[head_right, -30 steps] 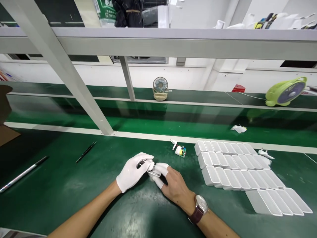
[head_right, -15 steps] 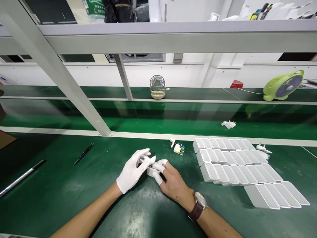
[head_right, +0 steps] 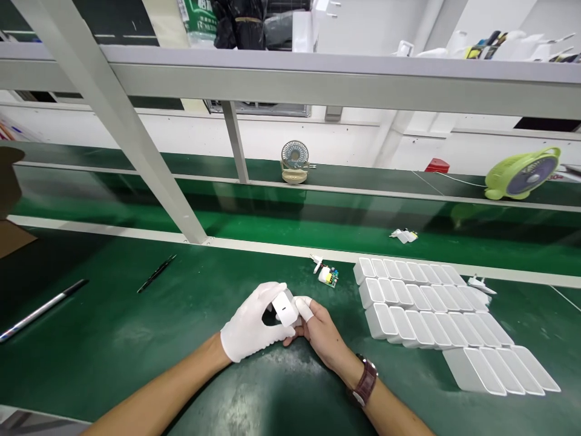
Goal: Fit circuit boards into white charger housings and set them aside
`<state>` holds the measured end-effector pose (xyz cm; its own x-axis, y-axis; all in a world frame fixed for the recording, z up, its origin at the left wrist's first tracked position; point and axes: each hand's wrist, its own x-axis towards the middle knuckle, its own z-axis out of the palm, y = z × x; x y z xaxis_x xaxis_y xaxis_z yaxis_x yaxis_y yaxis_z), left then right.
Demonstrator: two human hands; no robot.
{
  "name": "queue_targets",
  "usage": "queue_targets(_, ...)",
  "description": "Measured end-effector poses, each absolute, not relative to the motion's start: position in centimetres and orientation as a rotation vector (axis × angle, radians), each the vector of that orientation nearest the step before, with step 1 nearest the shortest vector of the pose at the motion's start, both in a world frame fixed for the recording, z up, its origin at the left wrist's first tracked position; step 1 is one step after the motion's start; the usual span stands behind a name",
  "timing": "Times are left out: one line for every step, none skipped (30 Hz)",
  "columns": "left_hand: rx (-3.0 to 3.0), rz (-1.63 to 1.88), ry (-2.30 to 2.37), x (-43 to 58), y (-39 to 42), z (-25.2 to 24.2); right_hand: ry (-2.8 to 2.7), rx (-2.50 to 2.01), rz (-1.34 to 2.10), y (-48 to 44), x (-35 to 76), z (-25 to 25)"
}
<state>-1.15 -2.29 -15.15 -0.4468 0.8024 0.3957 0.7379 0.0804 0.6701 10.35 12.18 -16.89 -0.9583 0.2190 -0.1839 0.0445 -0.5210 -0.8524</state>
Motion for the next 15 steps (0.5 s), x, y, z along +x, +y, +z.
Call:
queue_targets(1.632,1.321,2.251,-1.17,-2.33,-15.18,-1.486,-0.414,2.621,12.19,10.35,-16.94)
queue_targets(1.653,1.323,2.248,-1.18,-2.35,-15.21,-1.493,-0.416,2.619,12.20,10.35,-16.98)
queue_targets(1.669,1.325,2.247,-1.17,-2.36,-15.24,-1.503,-0.418,2.617,12.20,10.35,-17.01)
queue_targets(1.678,1.326,2.246,-1.15,-2.36,-15.27,-1.513,-0.421,2.614,12.19,10.35,-17.02)
queue_targets(1.679,1.326,2.246,-1.13,-2.35,-15.29,-1.521,-0.424,2.613,12.17,10.35,-17.04)
queue_targets(1.675,1.326,2.246,-1.10,-2.34,-15.32,-1.528,-0.427,2.612,12.15,10.34,-17.06)
queue_targets(1.672,1.327,2.246,-1.07,-2.33,-15.33,-1.531,-0.430,2.611,12.12,10.34,-17.08)
queue_targets(1.671,1.328,2.244,-1.05,-2.32,-15.34,-1.534,-0.431,2.612,12.09,10.34,-17.12)
queue_targets(1.673,1.328,2.241,-1.04,-2.33,-15.33,-1.535,-0.431,2.614,12.07,10.35,-17.16)
queue_targets(1.673,1.331,2.237,-1.05,-2.35,-15.29,-1.537,-0.427,2.615,12.06,10.35,-17.21)
queue_targets(1.669,1.337,2.230,-1.06,-2.39,-15.24,-1.544,-0.423,2.609,12.08,10.35,-17.26)
queue_targets(1.657,1.343,2.216,-1.10,-2.43,-15.15,-1.560,-0.417,2.589,12.12,10.35,-17.31)
queue_targets(1.630,1.349,2.199,-1.14,-2.48,-15.04,-1.588,-0.407,2.548,12.18,10.35,-17.35)
queue_targets(1.581,1.363,2.185,-1.21,-2.51,-14.92,-1.634,-0.389,2.481,12.26,10.35,-17.38)
queue_targets(1.514,1.384,2.178,-1.30,-2.52,-14.80,-1.697,-0.360,2.377,12.37,10.34,-17.39)
